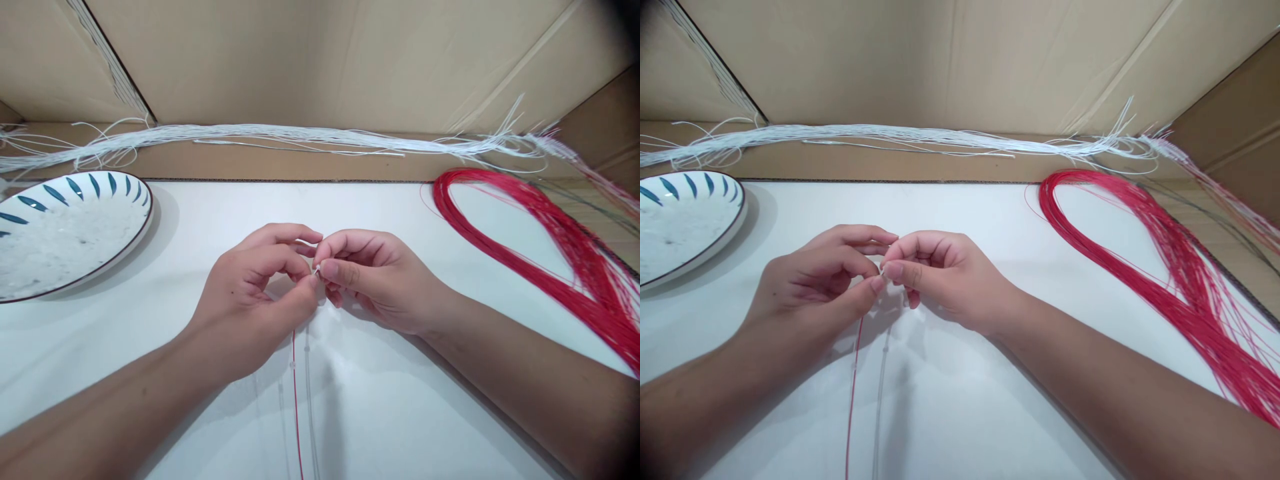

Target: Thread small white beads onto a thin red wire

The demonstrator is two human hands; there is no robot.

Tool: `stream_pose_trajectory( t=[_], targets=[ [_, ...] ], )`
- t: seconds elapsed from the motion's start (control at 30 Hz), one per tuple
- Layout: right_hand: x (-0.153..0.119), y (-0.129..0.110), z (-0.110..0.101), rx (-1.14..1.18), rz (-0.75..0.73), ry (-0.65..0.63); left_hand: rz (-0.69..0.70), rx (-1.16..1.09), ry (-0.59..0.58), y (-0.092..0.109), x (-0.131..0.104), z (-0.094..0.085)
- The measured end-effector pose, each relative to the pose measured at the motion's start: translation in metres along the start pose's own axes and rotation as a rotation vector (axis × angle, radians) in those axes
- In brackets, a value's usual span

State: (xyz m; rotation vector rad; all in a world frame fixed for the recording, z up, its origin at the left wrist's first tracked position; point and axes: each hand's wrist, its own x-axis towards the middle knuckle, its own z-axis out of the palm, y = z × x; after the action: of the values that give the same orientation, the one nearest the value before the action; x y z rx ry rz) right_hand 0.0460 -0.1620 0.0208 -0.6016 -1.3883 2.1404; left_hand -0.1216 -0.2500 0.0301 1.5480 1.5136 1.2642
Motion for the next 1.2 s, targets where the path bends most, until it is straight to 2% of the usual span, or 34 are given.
stream_pose_trajectory(
  t=[0.27,0.5,0.87,1.2],
  targets=[
    [-0.0021,0.0002,-0.0015,-0.185,-0.018,0.028,0.001,0.04,-0.007,-0.0004,0.0001,-0.0007],
    [-0.0027,-0.0011,-0.002,-0.238,-0.014,0.009,0.008,0.074,-0.028,0.0004,0.001,-0.0021],
    [0.0012,-0.0014,-0.0017,-0.126,-0.028,0.005,0.011,0.035,-0.028,-0.0008,-0.0001,-0.0014],
    [-0.0006,0.0047,-0.0039,-0.122,-0.169,0.042,-0.11,-0.087,0.018,0.0024,0.0035,-0.0009]
  ],
)
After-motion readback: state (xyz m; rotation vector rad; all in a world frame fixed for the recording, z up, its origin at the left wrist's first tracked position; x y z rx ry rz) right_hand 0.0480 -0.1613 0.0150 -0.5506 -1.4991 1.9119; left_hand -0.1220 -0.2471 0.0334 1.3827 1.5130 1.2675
